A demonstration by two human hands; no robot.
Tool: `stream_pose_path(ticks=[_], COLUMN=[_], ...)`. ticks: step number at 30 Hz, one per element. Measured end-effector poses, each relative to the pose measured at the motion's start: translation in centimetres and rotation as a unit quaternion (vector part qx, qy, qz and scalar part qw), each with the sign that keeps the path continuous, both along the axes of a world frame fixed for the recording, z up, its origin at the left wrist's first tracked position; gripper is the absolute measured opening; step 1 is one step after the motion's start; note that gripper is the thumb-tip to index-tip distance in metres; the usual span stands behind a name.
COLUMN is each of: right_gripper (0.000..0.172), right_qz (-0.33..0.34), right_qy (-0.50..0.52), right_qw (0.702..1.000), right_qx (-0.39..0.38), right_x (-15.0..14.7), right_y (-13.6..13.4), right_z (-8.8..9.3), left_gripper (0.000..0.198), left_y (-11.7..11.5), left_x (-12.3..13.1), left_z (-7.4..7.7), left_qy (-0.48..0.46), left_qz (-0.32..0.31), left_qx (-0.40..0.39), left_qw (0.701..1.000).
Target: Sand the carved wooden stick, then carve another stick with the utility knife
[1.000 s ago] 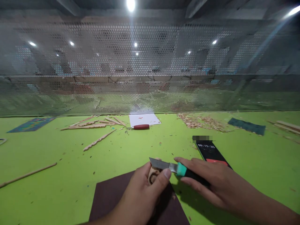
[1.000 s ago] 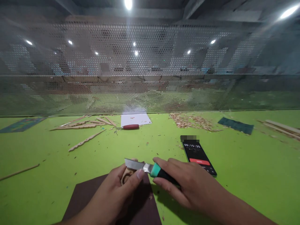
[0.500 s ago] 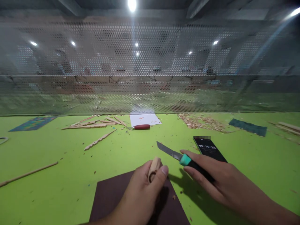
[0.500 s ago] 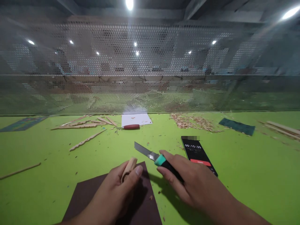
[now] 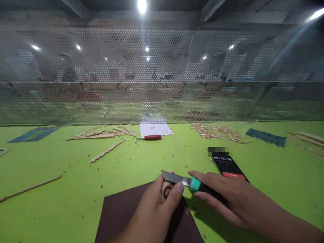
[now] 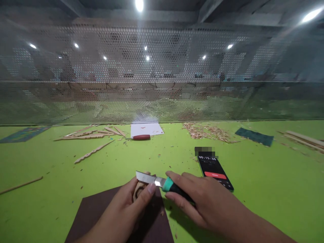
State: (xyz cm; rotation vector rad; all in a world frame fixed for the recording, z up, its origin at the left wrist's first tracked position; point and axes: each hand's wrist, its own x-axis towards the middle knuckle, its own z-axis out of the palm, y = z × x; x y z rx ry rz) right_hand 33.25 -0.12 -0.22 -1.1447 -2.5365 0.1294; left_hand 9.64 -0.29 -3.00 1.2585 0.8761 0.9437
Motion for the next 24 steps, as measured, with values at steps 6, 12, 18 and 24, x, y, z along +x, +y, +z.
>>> stream_pose_path(ticks=[6,12,18,24], right_gripper=[0.041,0.040,0.040,0.037], right_qz=[-0.054,-0.126,-0.151,-0.110], right_qy=[-0.001,0.023,0.027,0.042], right_qw=[0.997,0.989,0.985,0.991], right_qx=[0.049,0.079,0.079,0.057], right_x=[-1.2,-1.2,0.1,0.2], right_y=[-0.8,-0.7,0.5,1.0], right_z=[-0.8,-1.5,-1.5,-1.5], left_gripper=[0.035,0.038,0.028,0.021], left_y=[0.3,0.5,0.4,0.4], left_x=[0.5,0.5,0.0,-0.2], left_z=[0.0,0.2,1.0,1.5], left_qy=[-0.030,-0.002,0.036,0.037], left_qz=[0.002,0.003,-0.027,-0.066], left_qx=[-0.007,-0.052,-0.125,-0.150], left_qw=[1.000,0.999,0.991,0.986])
